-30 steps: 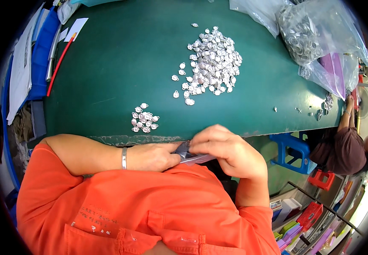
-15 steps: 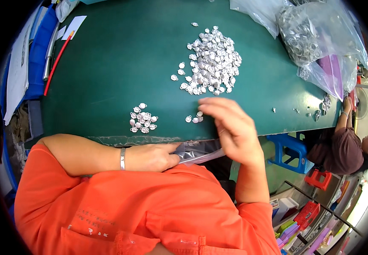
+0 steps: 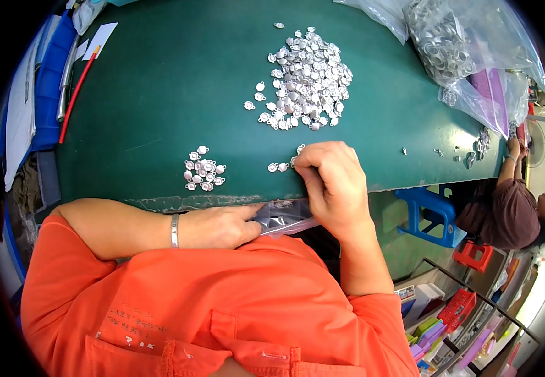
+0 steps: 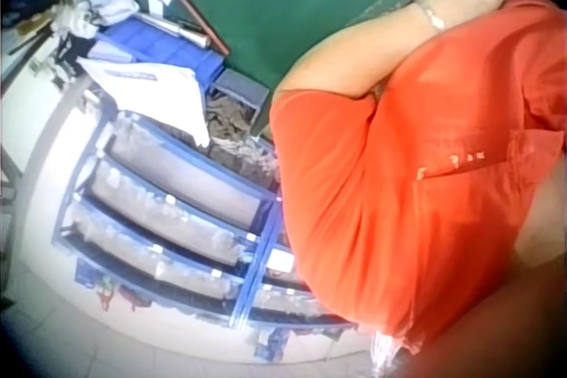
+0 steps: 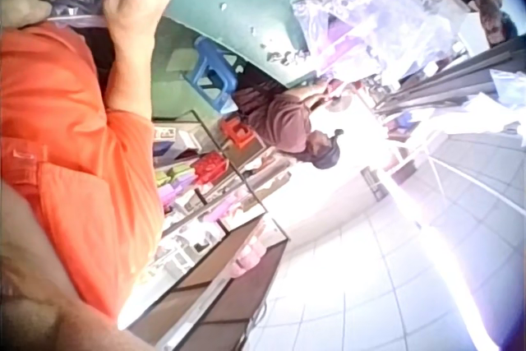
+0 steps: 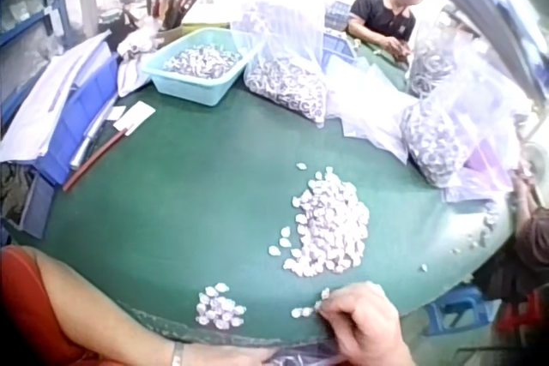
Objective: The person picks up small metal parts from a table by hand and places them into a plastic bag.
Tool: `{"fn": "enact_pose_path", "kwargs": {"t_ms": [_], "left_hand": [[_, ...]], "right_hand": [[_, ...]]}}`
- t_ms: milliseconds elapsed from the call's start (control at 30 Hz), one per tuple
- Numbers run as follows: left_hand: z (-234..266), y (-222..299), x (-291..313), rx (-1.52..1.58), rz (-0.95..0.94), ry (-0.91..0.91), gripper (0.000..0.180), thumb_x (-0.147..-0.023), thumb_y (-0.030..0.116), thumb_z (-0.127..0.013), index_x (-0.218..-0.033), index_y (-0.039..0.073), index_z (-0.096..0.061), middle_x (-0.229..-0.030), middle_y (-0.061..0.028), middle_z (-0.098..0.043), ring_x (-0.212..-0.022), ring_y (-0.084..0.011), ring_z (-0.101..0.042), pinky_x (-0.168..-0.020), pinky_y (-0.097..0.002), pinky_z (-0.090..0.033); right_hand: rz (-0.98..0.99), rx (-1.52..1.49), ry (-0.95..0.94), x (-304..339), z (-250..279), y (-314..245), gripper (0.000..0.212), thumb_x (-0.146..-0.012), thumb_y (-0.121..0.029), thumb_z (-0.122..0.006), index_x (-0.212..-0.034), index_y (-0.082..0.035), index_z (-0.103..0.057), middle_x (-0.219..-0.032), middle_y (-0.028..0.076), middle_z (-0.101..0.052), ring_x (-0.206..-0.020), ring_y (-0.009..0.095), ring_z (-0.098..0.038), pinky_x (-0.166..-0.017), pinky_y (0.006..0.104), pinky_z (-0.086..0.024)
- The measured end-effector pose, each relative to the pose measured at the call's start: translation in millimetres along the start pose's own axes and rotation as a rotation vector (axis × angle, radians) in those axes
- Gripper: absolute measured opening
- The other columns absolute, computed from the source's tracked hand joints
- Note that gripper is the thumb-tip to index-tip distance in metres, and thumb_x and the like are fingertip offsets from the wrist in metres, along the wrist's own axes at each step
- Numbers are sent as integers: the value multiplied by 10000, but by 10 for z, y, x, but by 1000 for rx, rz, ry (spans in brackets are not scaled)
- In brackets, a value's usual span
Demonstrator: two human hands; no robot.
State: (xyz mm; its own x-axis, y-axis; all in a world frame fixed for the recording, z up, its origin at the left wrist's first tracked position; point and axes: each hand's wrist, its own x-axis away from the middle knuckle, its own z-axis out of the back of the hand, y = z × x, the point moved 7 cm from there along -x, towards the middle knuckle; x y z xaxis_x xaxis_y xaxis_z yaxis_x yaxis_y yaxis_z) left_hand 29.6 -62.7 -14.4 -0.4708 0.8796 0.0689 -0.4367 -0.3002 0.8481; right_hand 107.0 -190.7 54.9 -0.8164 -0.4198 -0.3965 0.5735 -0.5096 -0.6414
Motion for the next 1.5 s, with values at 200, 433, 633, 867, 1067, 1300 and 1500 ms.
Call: {"fn": "enact_pose_path", "kwargs": {"t_ms": [200,433,633,867,1067,1300,1500], "left_hand": [[40,19,8,31,24,0,159,-825,95,-535,-866,-47,-595,-1281,-353,-448,-1082,-433,-569,-883,-405,-502],[46,23,6,15,8,7,163,-823,94,-539,-858,-57,-590,-1338,-371,-401,-1102,-438,-565,-889,-397,-507],[29,-8,25,-15,-15,59,155,-804,94,-548,-828,-54,-585,-1320,-372,-423,-1085,-440,-577,-884,-394,-511],[33,18,-13,-42,-15,25,147,-803,94,-550,-822,-46,-589,-1311,-362,-438,-1069,-418,-589,-867,-379,-513],[57,41,-1,-52,-19,42,142,-800,90,-551,-814,-45,-592,-1324,-354,-433,-1070,-412,-587,-870,-374,-510],[59,31,31,-96,-37,108,134,-793,91,-558,-779,-41,-578,-1343,-345,-421,-1097,-406,-572,-871,-376,-505],[41,12,-1,-57,1,25,133,-799,81,-553,-788,-48,-583,-1333,-347,-428,-1105,-412,-566,-880,-383,-500]], "right_hand": [[-35,-111,-99,76,128,29,216,-712,139,-663,-850,-19,-612,-821,87,-653,-735,243,-622,-676,323,-500],[96,38,7,-37,1,5,218,-686,120,-682,-835,-24,-617,-813,68,-667,-714,250,-609,-650,320,-477],[-276,-310,-58,72,40,153,179,-727,137,-655,-825,-5,-607,-827,89,-675,-727,214,-628,-661,294,-500],[59,46,-20,-133,95,50,171,-745,123,-646,-847,-11,-618,-854,86,-689,-797,248,-634,-714,313,-508],[-93,-118,-31,-7,84,215,188,-749,134,-656,-842,-16,-592,-843,63,-641,-797,191,-617,-706,288,-494],[-372,-649,42,130,156,309,196,-791,157,-634,-872,-5,-558,-887,85,-625,-821,147,-612,-710,262,-499],[-213,-201,-242,156,198,178,192,-725,151,-639,-813,-15,-599,-833,86,-635,-766,207,-623,-677,293,-492]]}}
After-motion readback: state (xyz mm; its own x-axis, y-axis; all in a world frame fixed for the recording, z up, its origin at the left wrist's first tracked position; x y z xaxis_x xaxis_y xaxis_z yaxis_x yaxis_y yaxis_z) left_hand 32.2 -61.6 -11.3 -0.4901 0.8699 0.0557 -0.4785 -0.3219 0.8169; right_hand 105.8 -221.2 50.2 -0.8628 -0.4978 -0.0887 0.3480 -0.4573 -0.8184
